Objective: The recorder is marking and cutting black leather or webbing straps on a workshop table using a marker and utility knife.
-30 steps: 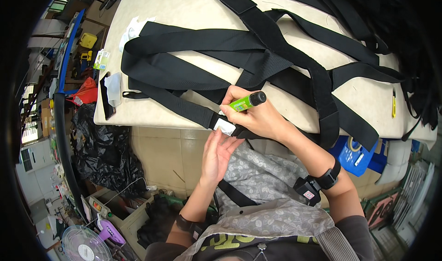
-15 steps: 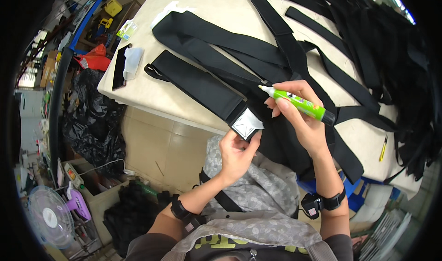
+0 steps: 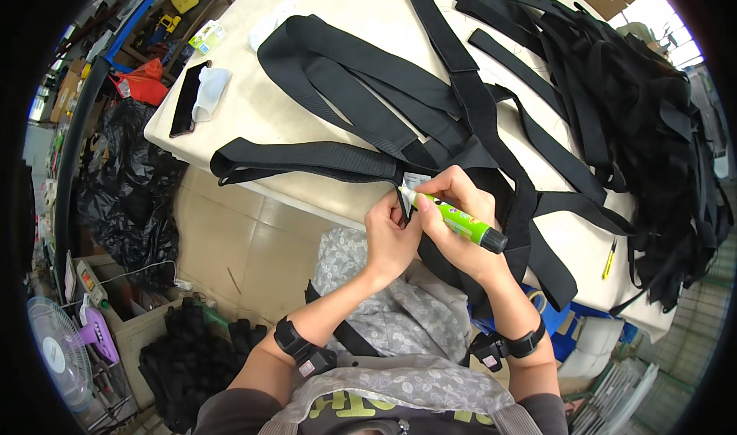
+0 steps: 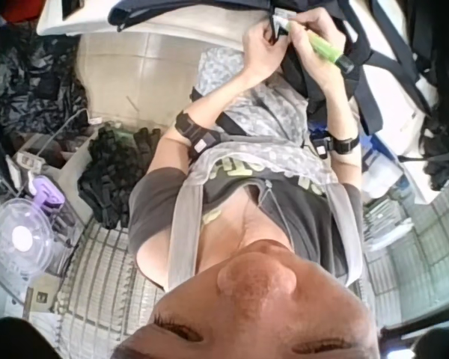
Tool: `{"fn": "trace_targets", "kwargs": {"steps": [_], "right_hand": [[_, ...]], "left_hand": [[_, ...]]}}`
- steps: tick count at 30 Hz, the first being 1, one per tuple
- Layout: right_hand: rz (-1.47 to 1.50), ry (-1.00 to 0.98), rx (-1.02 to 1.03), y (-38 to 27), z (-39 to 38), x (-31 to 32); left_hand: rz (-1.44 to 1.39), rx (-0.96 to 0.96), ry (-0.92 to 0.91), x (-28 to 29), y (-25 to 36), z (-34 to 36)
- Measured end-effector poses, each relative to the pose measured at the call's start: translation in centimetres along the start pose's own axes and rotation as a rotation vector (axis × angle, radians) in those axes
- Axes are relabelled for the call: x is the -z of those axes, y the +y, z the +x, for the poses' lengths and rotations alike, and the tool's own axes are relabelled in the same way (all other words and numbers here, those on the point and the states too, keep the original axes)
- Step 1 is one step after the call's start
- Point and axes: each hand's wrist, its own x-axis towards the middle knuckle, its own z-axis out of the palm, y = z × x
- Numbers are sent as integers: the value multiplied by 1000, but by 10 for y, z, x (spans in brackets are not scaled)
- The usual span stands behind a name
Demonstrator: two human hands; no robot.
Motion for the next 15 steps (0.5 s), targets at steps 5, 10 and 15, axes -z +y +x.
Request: {"fn": "trace_targets", "kwargs": {"steps": [5,10,15], "right_hand": [[-5,15,-17,-7,6,-1],[-2,-86,-76,-13,17,5],[121,-183,-231,-19,35,13]], "left_hand": [[15,-12,-14,0,0,-1],[13,-24,-27,2,-4,0],[32,-59,-65,6,-8,0]]}}
